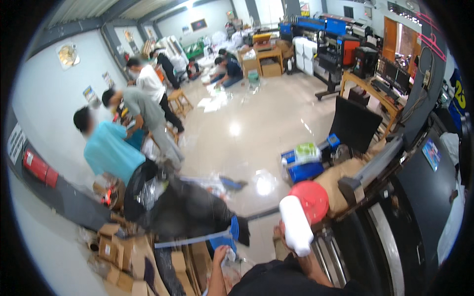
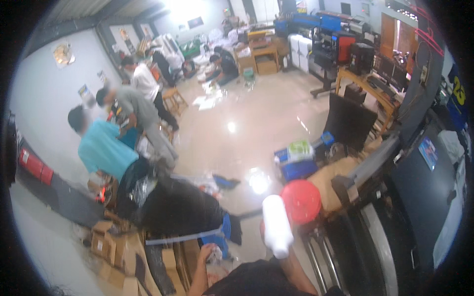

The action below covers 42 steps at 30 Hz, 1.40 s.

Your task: The person retrieves a roll of paper towels, tears off a sheet, and uses it to wipe the interior components of a large blue printing machine. The person then walks around the room and returns to continue wiping the machine's internal parts.

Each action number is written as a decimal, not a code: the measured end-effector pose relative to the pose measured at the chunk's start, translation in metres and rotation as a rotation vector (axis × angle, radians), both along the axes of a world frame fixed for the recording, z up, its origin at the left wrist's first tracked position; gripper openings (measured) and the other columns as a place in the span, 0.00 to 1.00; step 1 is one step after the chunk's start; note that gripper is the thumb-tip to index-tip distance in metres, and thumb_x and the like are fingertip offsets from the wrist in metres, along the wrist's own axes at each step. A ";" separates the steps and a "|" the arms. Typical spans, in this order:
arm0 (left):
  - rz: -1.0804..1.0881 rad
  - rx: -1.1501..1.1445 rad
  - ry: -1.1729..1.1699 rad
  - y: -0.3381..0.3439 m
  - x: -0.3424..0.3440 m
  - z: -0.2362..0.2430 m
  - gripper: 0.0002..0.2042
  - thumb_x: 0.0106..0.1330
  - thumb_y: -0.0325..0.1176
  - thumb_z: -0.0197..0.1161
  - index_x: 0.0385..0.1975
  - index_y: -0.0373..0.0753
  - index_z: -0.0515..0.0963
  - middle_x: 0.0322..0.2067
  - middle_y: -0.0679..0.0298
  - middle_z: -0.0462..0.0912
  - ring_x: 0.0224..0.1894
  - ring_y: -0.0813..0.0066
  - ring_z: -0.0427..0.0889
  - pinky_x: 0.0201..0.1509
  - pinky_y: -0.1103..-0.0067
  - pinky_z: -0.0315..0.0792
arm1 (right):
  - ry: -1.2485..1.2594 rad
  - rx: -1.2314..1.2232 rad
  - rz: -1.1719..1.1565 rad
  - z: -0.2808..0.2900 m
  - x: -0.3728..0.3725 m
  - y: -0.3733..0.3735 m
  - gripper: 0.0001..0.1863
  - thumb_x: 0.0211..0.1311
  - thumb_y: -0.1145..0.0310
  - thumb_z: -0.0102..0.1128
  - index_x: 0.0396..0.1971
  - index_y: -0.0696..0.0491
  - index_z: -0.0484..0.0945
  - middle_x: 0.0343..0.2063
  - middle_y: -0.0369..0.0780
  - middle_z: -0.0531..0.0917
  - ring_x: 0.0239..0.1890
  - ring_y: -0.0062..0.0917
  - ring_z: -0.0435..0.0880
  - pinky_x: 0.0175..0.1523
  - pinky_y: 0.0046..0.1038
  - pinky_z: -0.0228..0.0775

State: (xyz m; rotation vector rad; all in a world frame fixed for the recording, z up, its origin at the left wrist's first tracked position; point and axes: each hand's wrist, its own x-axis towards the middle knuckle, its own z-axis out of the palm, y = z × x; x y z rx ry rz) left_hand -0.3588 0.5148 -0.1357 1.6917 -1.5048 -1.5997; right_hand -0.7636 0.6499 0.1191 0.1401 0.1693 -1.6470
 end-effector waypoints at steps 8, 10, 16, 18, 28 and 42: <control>-0.056 0.331 -0.203 -0.114 -0.076 0.012 0.13 0.67 0.36 0.59 0.36 0.34 0.87 0.34 0.58 0.88 0.36 0.70 0.85 0.41 0.74 0.79 | 0.214 0.166 -0.233 0.031 -0.104 -0.217 0.48 0.55 0.31 0.61 0.56 0.63 0.65 0.39 0.49 0.79 0.39 0.37 0.83 0.51 0.41 0.77; -0.064 0.360 -0.229 -0.157 -0.090 0.011 0.13 0.67 0.36 0.59 0.36 0.34 0.87 0.34 0.58 0.88 0.36 0.70 0.85 0.41 0.74 0.79 | -0.564 -0.022 -0.091 0.021 -0.126 -0.278 0.49 0.54 0.33 0.65 0.58 0.63 0.63 0.42 0.47 0.77 0.43 0.35 0.81 0.50 0.36 0.79; -0.054 0.406 -0.247 -0.326 -0.146 0.001 0.12 0.67 0.35 0.59 0.36 0.34 0.87 0.34 0.57 0.87 0.35 0.69 0.85 0.40 0.73 0.80 | 0.092 0.096 -0.168 -0.027 -0.190 -0.452 0.48 0.58 0.33 0.56 0.60 0.64 0.63 0.47 0.56 0.77 0.47 0.46 0.81 0.53 0.45 0.77; -0.068 0.392 -0.250 -0.396 -0.165 0.004 0.12 0.66 0.34 0.59 0.36 0.33 0.87 0.33 0.56 0.87 0.35 0.69 0.85 0.39 0.73 0.80 | 0.017 0.321 -0.200 -0.036 -0.209 -0.526 0.43 0.54 0.34 0.60 0.58 0.53 0.68 0.45 0.50 0.80 0.46 0.44 0.83 0.52 0.46 0.79; -0.185 0.179 -0.249 -0.795 -0.298 0.035 0.12 0.65 0.33 0.58 0.36 0.33 0.86 0.33 0.54 0.87 0.34 0.67 0.86 0.38 0.72 0.81 | 0.027 0.157 -0.158 0.014 -0.295 -0.724 0.41 0.62 0.42 0.55 0.62 0.62 0.62 0.41 0.58 0.80 0.39 0.48 0.85 0.44 0.48 0.82; -0.763 0.156 -0.456 -1.156 -0.618 0.011 0.17 0.58 0.31 0.68 0.49 0.42 0.83 0.40 0.60 0.86 0.36 0.73 0.85 0.38 0.76 0.79 | 0.063 0.048 -0.462 0.027 -0.597 -1.027 0.36 0.64 0.43 0.52 0.58 0.61 0.67 0.42 0.54 0.81 0.42 0.42 0.85 0.44 0.42 0.81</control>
